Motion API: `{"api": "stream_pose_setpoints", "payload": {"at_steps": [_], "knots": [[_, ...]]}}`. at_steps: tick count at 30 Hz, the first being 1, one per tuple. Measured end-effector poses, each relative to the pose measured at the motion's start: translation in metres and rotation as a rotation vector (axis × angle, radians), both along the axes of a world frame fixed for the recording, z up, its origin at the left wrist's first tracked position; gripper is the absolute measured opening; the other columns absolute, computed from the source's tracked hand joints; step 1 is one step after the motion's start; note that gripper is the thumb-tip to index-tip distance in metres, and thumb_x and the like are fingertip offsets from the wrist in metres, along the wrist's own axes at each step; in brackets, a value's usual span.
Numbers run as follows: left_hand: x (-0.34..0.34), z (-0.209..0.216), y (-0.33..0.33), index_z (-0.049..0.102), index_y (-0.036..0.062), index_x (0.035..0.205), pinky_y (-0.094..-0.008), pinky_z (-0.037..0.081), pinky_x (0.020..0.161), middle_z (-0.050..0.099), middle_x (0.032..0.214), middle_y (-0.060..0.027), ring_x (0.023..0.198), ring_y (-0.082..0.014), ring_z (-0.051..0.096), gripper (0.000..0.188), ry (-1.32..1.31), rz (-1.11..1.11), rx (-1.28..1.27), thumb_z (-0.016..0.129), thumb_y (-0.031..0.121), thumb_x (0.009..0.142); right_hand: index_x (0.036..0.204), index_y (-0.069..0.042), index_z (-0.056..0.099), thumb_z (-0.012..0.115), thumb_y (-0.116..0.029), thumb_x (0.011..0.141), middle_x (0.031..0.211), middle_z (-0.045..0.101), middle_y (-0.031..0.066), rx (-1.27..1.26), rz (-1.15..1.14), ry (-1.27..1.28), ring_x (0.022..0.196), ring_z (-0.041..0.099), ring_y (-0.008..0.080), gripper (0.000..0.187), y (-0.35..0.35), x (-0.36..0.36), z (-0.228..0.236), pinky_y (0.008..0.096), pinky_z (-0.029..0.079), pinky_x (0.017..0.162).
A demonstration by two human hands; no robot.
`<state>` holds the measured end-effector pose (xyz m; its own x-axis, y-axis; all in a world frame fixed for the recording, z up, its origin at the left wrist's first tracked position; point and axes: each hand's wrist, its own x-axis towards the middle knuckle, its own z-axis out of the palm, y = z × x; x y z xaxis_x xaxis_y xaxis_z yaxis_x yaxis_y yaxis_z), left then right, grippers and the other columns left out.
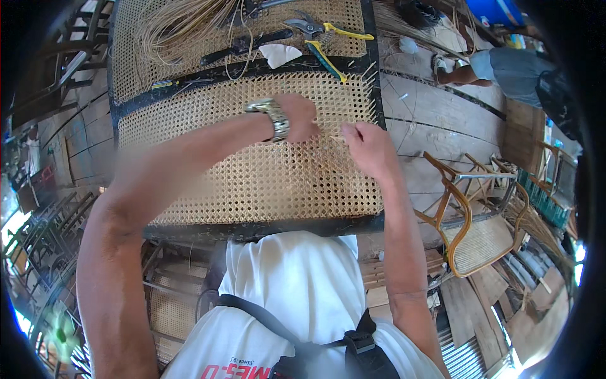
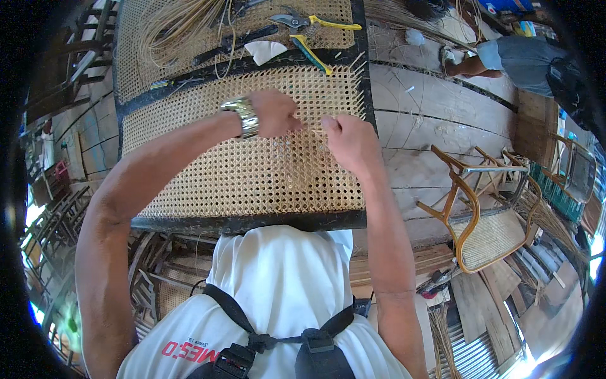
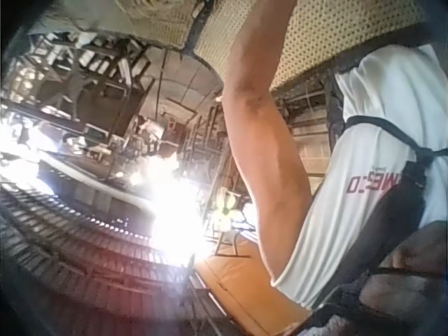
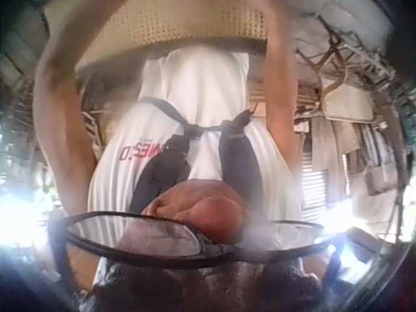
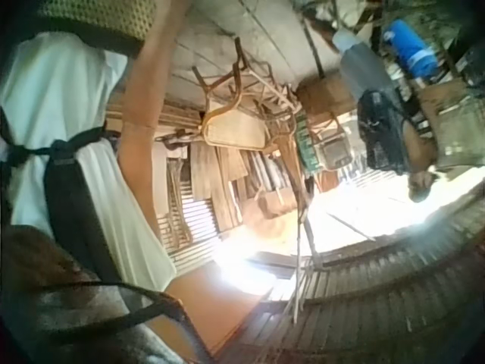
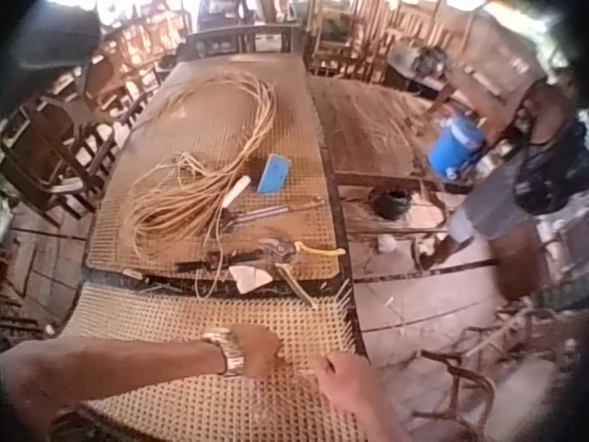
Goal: Weaving and repairing the rattan seat of a chair frame.
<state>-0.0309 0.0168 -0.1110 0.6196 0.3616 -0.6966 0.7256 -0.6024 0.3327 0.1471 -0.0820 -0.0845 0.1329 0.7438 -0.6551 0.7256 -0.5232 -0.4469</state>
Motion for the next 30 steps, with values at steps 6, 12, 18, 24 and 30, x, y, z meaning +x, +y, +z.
{"api": "stream_pose_setpoints", "payload": {"at_steps": [6,12,18,24,30], "knots": [[-0.062,0.036,0.048,0.065,0.0046,0.1,-0.045,0.053,0.063,0.065,0.074,-0.0107,0.067,-0.0299,0.066,0.039,-0.018,0.181,0.384,0.058,0.043,0.097,0.088,-0.002,0.065,0.06,-0.036,0.093,0.086,0.069,0.0194,0.119,0.211,-0.23,0.084,0.068,0.0364,0.035,0.001,-0.037,-0.003,0.0494,0.052,0.076],[-0.025,0.022,-0.012,0.065,0.0047,0.101,-0.0471,0.054,0.068,0.065,0.09,-0.0154,0.08,-0.0347,0.068,0.031,-0.368,0.185,0.19,0.065,0.034,0.093,0.102,-0.003,0.066,0.062,-0.02,0.089,0.097,0.069,0.0162,0.211,0.329,-0.277,0.09,0.068,0.035,0.021,-0.006,-0.036,-0.005,0.0508,0.051,0.08],[-0.016,0.007,-0.023,0.065,0.0046,0.104,-0.0451,0.056,0.071,0.066,0.092,-0.0182,0.083,-0.0329,0.069,0.028,-0.183,0.108,0.193,0.066,0.03,0.092,0.105,-0.005,0.061,0.058,-0.013,0.087,0.098,0.066,0.013,0.437,0.394,-0.476,0.091,0.066,0.033,0.021,-0.03,-0.048,-0.019,0.0473,0.05,0.08],[-0.104,-0.004,0.079,0.065,0.01,0.101,-0.0413,0.053,0.062,0.068,0.074,-0.0108,0.071,-0.0261,0.069,0.028,-0.326,0.193,0.445,0.058,0.037,0.097,0.1,-0.004,0.062,0.062,-0.013,0.086,0.097,0.065,0.0132,0.432,0.396,-0.237,0.089,0.065,0.0342,0.016,-0.021,-0.04,-0.018,0.0466,0.05,0.08],[-0.094,0.043,0.075,0.065,0.0098,0.103,-0.0469,0.052,0.065,0.069,0.079,-0.0121,0.075,-0.0335,0.069,0.049,-0.349,0.089,0.632,0.057,0.057,0.092,0.1,-0.003,0.065,0.062,-0.023,0.099,0.077,0.055,-0.0025,0.364,-0.084,0.619,0.073,0.055,0.0099,0.021,0.033,-0.055,-0.034,0.0262,0.045,0.066]]}}
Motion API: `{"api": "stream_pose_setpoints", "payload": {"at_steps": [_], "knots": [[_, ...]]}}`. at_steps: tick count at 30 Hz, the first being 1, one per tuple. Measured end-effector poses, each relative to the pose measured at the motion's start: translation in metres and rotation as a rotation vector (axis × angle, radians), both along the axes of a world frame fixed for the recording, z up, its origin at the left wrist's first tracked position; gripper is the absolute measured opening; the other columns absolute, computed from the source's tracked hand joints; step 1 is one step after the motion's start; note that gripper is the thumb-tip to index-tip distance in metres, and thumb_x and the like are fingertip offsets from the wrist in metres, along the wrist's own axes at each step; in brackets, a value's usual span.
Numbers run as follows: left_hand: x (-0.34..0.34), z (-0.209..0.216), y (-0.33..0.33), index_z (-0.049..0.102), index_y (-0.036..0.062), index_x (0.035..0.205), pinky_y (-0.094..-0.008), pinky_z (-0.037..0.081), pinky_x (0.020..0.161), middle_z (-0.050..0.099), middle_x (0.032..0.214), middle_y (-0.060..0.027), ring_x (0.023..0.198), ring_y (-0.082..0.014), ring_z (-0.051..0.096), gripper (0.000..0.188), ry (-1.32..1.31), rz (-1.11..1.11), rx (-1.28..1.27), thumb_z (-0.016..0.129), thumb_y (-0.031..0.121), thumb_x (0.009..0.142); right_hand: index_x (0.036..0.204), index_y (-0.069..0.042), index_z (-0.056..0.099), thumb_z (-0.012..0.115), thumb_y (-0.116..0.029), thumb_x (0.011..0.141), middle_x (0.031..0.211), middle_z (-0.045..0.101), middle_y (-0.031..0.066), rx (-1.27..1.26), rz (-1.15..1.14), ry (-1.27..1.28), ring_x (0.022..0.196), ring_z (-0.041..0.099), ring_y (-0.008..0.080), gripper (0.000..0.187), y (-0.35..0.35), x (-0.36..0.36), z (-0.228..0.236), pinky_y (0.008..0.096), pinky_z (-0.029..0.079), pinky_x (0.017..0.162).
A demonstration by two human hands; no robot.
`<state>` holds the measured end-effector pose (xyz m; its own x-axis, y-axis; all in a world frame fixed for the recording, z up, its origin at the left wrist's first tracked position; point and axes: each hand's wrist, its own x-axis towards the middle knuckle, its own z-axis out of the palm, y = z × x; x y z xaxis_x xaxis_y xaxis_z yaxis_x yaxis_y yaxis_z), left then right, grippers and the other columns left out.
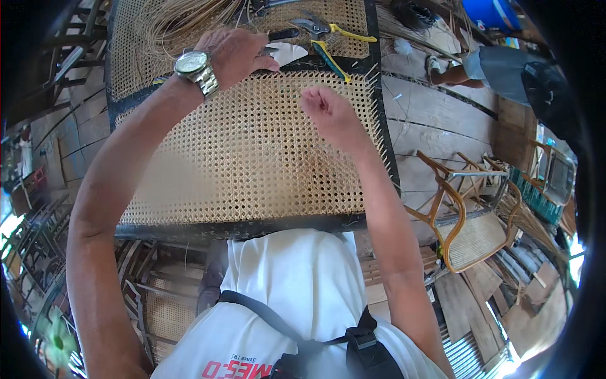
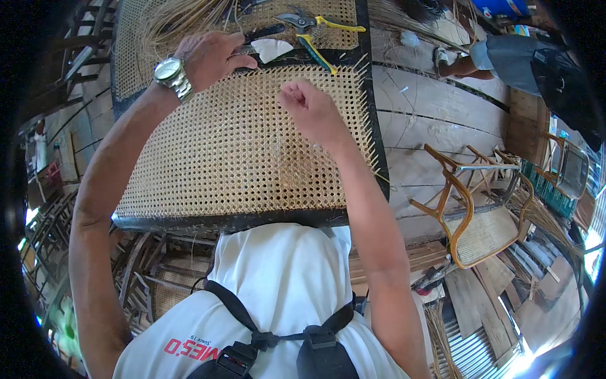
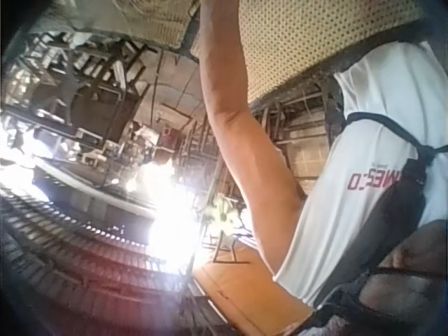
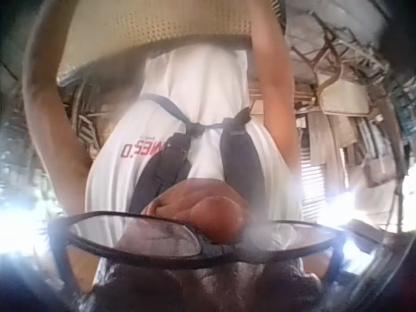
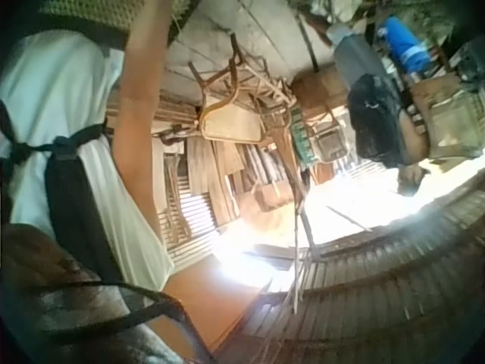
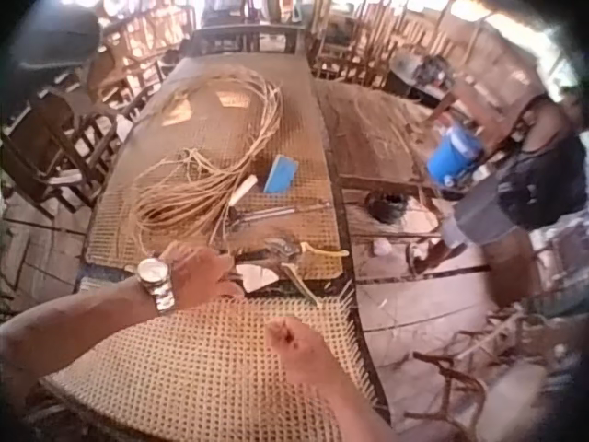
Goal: Weaving and repairing the rattan seat of a chair frame.
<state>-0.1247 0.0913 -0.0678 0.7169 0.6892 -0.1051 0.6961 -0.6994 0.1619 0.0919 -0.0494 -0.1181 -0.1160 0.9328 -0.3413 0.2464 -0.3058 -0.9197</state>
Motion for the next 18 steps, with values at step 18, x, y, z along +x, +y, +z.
{"api": "stream_pose_setpoints", "payload": {"at_steps": [18], "knots": [[0.086,-0.025,-0.061,0.068,0.0052,0.102,-0.0465,0.051,0.075,0.07,0.088,-0.0137,0.082,-0.028,0.069,0.038,0.43,-0.158,-0.694,0.053,0.039,0.099,0.091,0.0,0.071,0.072,-0.022,0.087,0.069,0.066,0.0052,-0.21,-0.021,-0.497,0.06,0.057,0.0101,0.022,-0.036,0.064,0.025,0.0284,0.047,0.058]]}}
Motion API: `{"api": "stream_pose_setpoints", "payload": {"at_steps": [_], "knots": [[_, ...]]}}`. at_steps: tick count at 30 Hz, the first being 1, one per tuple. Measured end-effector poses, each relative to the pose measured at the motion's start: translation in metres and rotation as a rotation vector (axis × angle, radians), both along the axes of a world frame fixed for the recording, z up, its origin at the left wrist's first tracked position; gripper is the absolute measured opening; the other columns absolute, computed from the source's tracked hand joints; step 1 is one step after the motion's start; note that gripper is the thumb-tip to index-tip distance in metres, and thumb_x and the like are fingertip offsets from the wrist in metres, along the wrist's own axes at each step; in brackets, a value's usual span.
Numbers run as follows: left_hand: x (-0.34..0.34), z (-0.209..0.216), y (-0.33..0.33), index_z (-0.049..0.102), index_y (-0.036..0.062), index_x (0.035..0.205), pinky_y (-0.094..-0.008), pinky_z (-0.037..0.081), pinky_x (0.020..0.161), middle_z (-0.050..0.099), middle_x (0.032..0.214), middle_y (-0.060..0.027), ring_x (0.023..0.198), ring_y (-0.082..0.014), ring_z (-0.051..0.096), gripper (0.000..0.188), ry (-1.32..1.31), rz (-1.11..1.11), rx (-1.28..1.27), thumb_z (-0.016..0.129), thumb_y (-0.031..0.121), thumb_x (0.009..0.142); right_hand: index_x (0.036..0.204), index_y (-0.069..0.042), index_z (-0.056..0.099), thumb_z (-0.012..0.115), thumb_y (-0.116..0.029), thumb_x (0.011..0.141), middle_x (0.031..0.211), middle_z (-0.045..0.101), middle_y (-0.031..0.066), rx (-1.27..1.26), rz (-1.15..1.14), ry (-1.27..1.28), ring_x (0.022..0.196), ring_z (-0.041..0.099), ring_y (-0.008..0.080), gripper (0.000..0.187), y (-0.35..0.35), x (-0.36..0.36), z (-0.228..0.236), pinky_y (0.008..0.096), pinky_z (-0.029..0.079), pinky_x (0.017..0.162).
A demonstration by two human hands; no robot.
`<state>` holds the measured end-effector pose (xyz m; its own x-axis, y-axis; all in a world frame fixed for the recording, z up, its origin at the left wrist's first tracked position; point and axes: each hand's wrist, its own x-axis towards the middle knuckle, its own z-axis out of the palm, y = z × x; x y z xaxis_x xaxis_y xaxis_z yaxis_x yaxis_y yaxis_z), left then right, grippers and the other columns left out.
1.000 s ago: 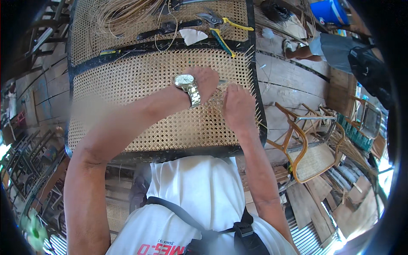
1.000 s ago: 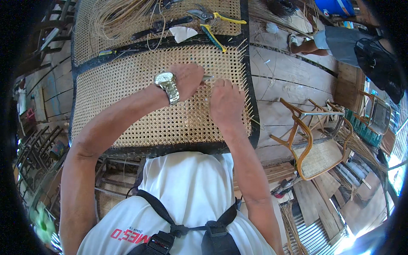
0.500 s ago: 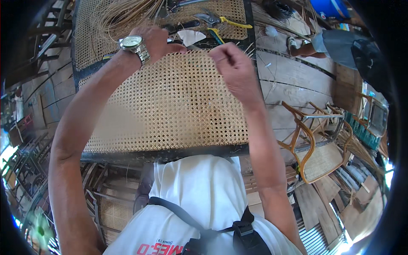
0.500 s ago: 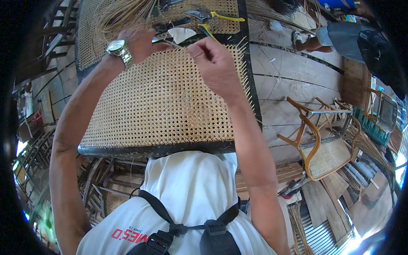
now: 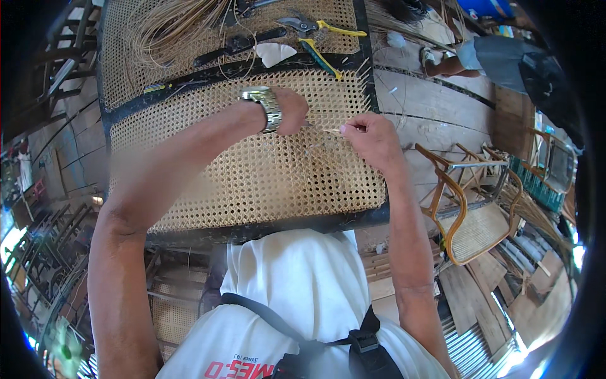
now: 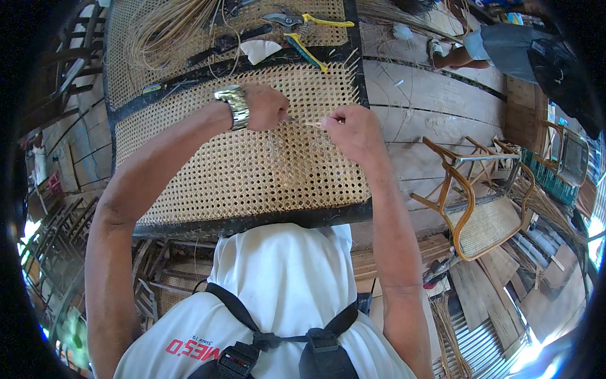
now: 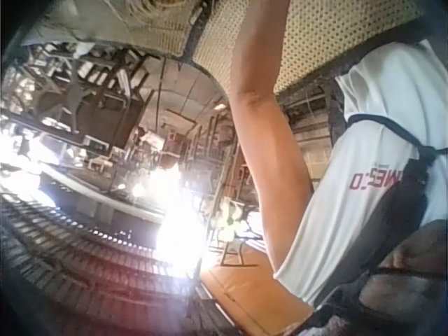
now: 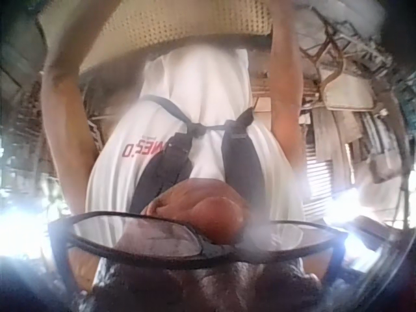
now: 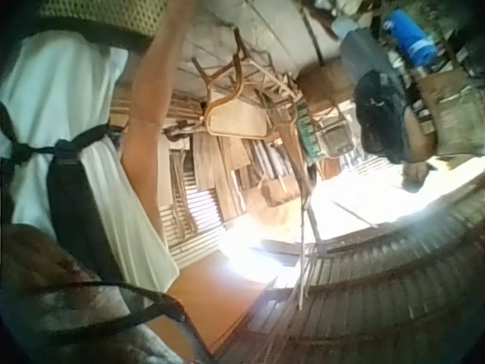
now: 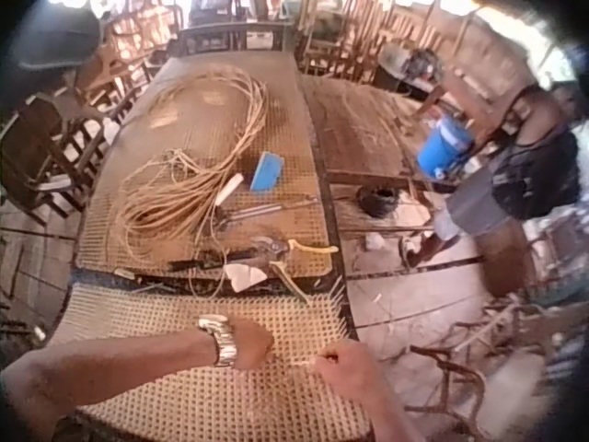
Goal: Weaving and repairing the rattan seat of a chair frame.
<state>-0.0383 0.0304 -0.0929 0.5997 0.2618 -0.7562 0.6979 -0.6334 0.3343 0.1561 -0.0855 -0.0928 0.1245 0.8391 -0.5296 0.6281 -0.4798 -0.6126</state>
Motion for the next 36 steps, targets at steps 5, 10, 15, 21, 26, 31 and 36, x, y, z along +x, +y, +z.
{"api": "stream_pose_setpoints", "payload": {"at_steps": [5,10,15,21,26,31,36], "knots": [[0.026,0.017,0.002,0.074,0.0025,0.085,-0.0486,0.055,0.065,0.071,0.082,-0.0189,0.077,-0.0314,0.072,0.02,0.089,-0.131,0.061,0.057,0.011,0.079,0.085,-0.002,0.073,0.07,-0.028,0.082,0.08,0.07,0.0172,0.025,-0.032,-0.045,0.076,0.069,0.0304,0.026,0.009,-0.006,0.005,0.0391,0.054,0.075],[0.042,0.02,-0.004,0.073,0.0008,0.083,-0.046,0.058,0.067,0.072,0.083,-0.0175,0.08,-0.0306,0.073,0.017,0.113,-0.122,-0.019,0.062,0.009,0.074,0.083,-0.003,0.073,0.07,-0.027,0.082,0.08,0.071,0.0179,-0.034,0.023,-0.07,0.077,0.07,0.0316,0.024,0.012,-0.01,0.004,0.0389,0.053,0.074],[0.01,-0.002,-0.048,0.069,0.0014,0.087,-0.0436,0.055,0.062,0.068,0.075,-0.019,0.071,-0.0293,0.071,0.02,-0.105,0.061,0.165,0.054,0.013,0.093,0.082,-0.003,0.073,0.07,-0.027,0.082,0.079,0.07,0.0173,-0.045,0.041,-0.05,0.076,0.069,0.0323,0.024,0.008,-0.007,-0.009,0.0396,0.053,0.073],[-0.003,-0.008,-0.021,0.069,0.002,0.087,-0.0343,0.051,0.053,0.068,0.069,-0.0103,0.055,-0.017,0.063,0.036,-0.077,0.697,-0.347,0.047,0.027,0.1,0.084,-0.004,0.072,0.068,-0.028,0.084,0.08,0.07,0.0169,0.005,0.07,-0.028,0.079,0.069,0.0326,0.025,0.011,-0.014,-0.021,0.0408,0.053,0.074],[-0.004,-0.012,0.001,0.07,0.0007,0.081,-0.0283,0.047,0.043,0.071,0.068,-0.0088,0.05,-0.0117,0.061,0.042,-0.025,0.557,-0.472,0.043,0.028,0.099,0.088,-0.006,0.073,0.066,-0.03,0.086,0.087,0.071,0.017,0.044,0.168,-0.046,0.084,0.07,0.0333,0.026,0.015,-0.024,-0.024,0.0432,0.054,0.078],[0.002,-0.007,0.006,0.069,0.0061,0.068,-0.0265,0.046,0.042,0.068,0.06,-0.0047,0.045,-0.011,0.059,0.059,0.034,0.664,-0.455,0.046,0.049,0.101,0.093,-0.004,0.073,0.065,-0.03,0.087,0.095,0.072,0.0203,-0.119,0.299,-0.275,0.088,0.07,0.0375,0.028,0.024,-0.039,0.01,0.0465,0.054,0.082],[0.006,-0.011,-0.006,0.069,0.009,0.063,-0.0304,0.051,0.052,0.064,0.055,-0.0064,0.05,-0.0157,0.062,0.058,-0.032,0.365,-0.238,0.057,0.054,0.097,0.093,-0.002,0.073,0.059,-0.023,0.089,0.091,0.071,0.0229,-0.02,0.35,-0.387,0.09,0.07,0.0399,0.025,0.017,-0.047,0.006,0.0477,0.053,0.082]]}}
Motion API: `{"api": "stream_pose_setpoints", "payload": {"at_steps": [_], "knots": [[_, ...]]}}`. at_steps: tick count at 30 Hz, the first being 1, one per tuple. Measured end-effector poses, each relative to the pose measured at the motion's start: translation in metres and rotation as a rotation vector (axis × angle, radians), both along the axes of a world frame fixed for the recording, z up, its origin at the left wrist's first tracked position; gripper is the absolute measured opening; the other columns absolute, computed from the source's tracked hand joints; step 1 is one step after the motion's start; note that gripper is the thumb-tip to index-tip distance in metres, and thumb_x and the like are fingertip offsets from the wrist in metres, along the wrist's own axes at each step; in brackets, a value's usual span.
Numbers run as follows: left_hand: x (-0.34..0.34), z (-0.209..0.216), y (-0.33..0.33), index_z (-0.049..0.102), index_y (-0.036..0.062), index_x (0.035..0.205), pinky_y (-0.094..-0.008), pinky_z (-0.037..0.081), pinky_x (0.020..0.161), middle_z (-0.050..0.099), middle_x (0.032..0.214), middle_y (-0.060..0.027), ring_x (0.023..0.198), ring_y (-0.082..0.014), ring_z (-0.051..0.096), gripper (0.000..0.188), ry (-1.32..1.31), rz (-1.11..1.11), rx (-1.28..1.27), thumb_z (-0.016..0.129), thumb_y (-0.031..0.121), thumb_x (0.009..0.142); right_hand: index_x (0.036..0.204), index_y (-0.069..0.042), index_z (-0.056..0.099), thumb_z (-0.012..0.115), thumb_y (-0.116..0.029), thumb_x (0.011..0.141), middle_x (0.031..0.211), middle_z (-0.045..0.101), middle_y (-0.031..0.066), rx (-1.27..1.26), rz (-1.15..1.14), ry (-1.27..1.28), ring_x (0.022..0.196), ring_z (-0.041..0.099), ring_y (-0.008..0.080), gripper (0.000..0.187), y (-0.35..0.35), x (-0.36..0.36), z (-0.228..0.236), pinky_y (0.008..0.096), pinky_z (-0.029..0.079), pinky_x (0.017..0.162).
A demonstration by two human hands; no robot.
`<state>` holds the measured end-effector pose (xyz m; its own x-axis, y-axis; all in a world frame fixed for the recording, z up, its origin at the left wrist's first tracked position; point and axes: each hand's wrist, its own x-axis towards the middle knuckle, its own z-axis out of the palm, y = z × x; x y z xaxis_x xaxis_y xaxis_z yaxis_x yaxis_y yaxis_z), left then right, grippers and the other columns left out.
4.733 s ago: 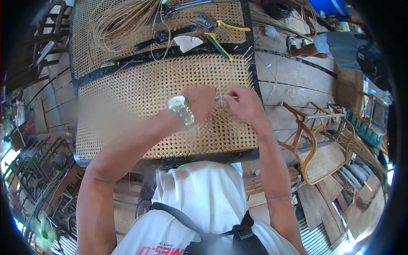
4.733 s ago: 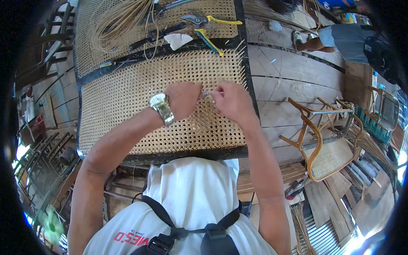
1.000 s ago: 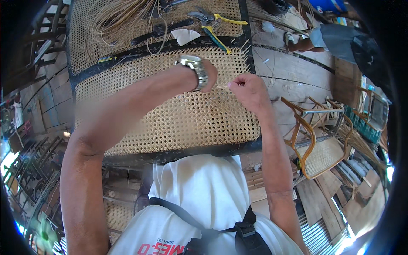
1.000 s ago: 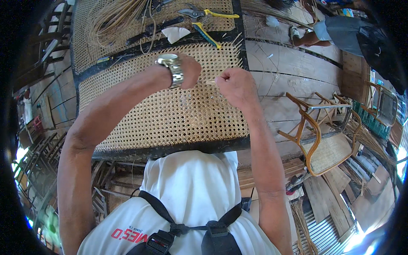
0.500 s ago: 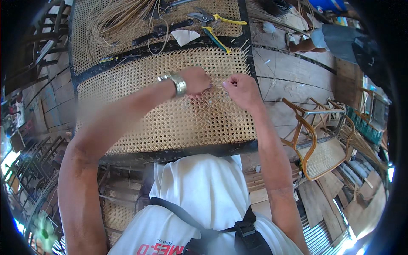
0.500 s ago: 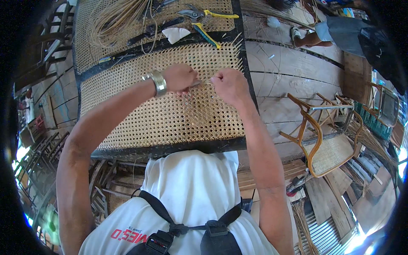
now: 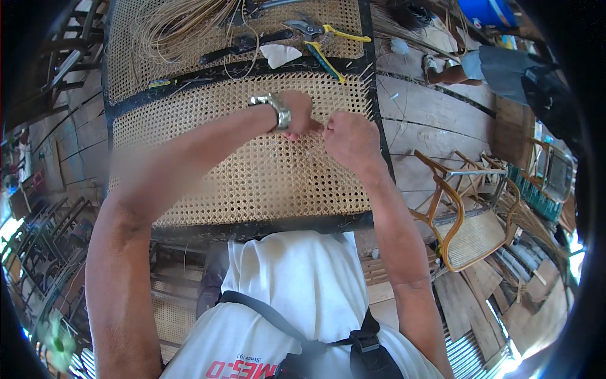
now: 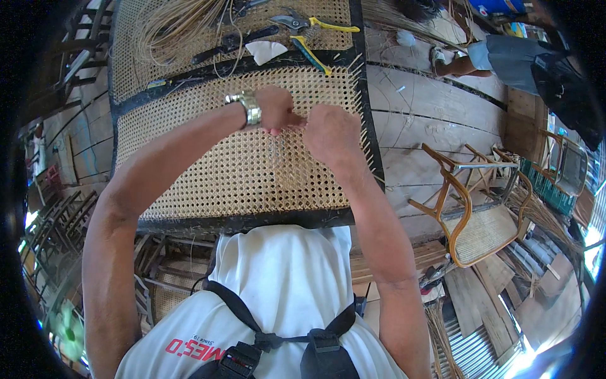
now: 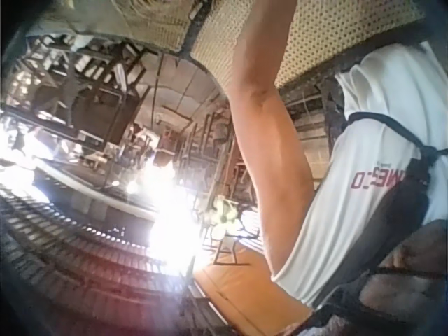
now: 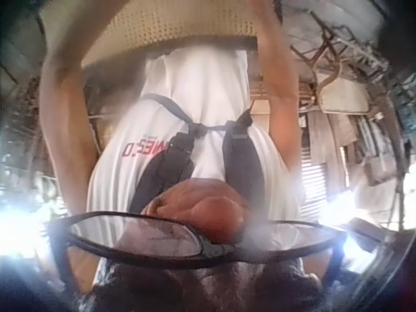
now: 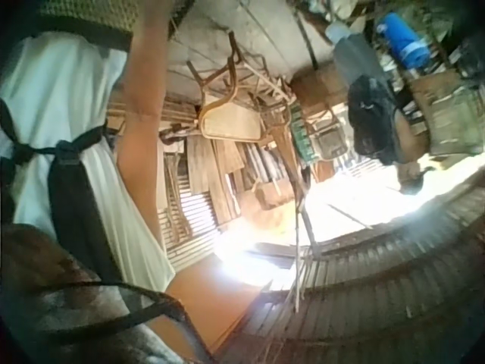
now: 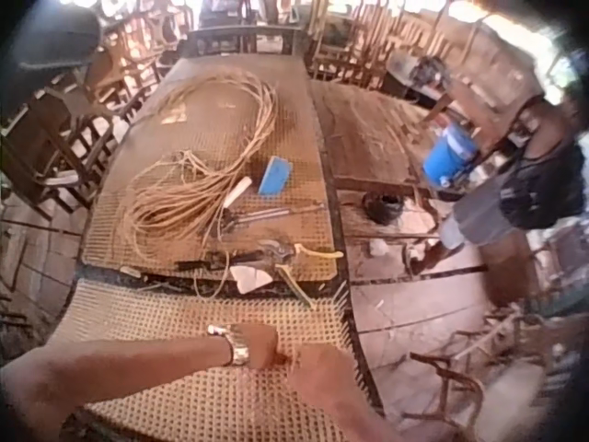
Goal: Weaving and repairing the rattan seat of a chair frame.
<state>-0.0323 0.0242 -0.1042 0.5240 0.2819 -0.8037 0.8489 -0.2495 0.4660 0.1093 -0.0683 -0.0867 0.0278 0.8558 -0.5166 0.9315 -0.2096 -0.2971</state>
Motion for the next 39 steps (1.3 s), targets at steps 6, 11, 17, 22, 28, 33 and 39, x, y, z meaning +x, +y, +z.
{"api": "stream_pose_setpoints", "payload": {"at_steps": [6,11,17,22,28,33,39], "knots": [[-0.024,0.014,-0.008,0.07,-0.0028,0.089,-0.0417,0.055,0.065,0.07,0.079,-0.0176,0.065,-0.0276,0.067,0.03,-0.105,-0.264,0.457,0.055,0.022,0.097,0.092,-0.005,0.073,0.057,-0.02,0.087,0.089,0.072,0.0207,0.026,-0.041,0.015,0.089,0.07,0.0393,0.023,-0.002,0.0,0.007,0.0496,0.053,0.083],[-0.042,0.011,-0.009,0.068,0.0022,0.087,-0.0398,0.051,0.06,0.068,0.076,-0.0127,0.064,-0.0232,0.065,0.037,-0.079,0.309,0.339,0.072,0.039,0.088,0.092,-0.006,0.072,0.058,-0.023,0.088,0.087,0.071,0.019,0.033,-0.24,0.122,0.087,0.069,0.0388,0.022,-0.007,0.014,-0.001,0.0491,0.052,0.082],[-0.032,-0.021,-0.06,0.066,0.0076,0.084,-0.0428,0.05,0.068,0.066,0.079,-0.0113,0.076,-0.0279,0.064,0.043,-0.277,0.486,0.484,0.084,0.044,0.072,0.089,-0.003,0.071,0.062,-0.028,0.087,0.085,0.07,0.0202,0.068,-0.133,0.115,0.085,0.069,0.0387,0.026,-0.006,0.001,-0.003,0.0472,0.054,0.079],[-0.021,-0.037,-0.073,0.065,0.0071,0.085,-0.0451,0.05,0.069,0.067,0.079,-0.0135,0.076,-0.0304,0.065,0.028,-0.386,0.586,0.578,0.079,0.031,0.078,0.088,-0.004,0.071,0.065,-0.021,0.082,0.088,0.071,0.0202,-0.005,-0.139,0.096,0.086,0.069,0.0372,0.019,-0.004,0.0,-0.001,0.0459,0.054,0.079],[-0.018,-0.03,-0.042,0.058,0.0069,0.084,-0.0373,0.052,0.06,0.07,0.077,-0.0116,0.071,-0.0245,0.069,0.01,-0.398,0.834,0.584,0.067,0.011,0.086,0.087,-0.005,0.07,0.062,-0.016,0.08,0.087,0.071,0.0191,0.044,0.007,-0.076,0.086,0.07,0.0361,0.015,-0.003,-0.013,0.006,0.0449,0.055,0.08],[-0.106,0.025,0.081,0.06,0.0088,0.085,-0.0325,0.052,0.064,0.069,0.075,-0.0069,0.071,-0.0171,0.067,0.022,-0.68,0.755,0.661,0.065,0.027,0.095,0.088,-0.002,0.067,0.067,-0.025,0.084,0.08,0.068,0.0135,0.025,-0.089,0.191,0.078,0.068,0.0295,0.023,0.009,0.003,-0.005,0.0389,0.054,0.074],[-0.055,0.098,0.06,0.062,0.0011,0.085,-0.0261,0.045,0.058,0.062,0.073,-0.0011,0.066,-0.0072,0.054,0.015,-0.724,0.633,0.472,0.072,0.012,0.087,0.107,-0.002,0.066,0.061,-0.029,0.096,0.084,0.066,0.0073,0.191,-0.457,1.308,0.074,0.062,0.0174,0.029,0.042,-0.018,0.014,0.034,0.051,0.07]]}}
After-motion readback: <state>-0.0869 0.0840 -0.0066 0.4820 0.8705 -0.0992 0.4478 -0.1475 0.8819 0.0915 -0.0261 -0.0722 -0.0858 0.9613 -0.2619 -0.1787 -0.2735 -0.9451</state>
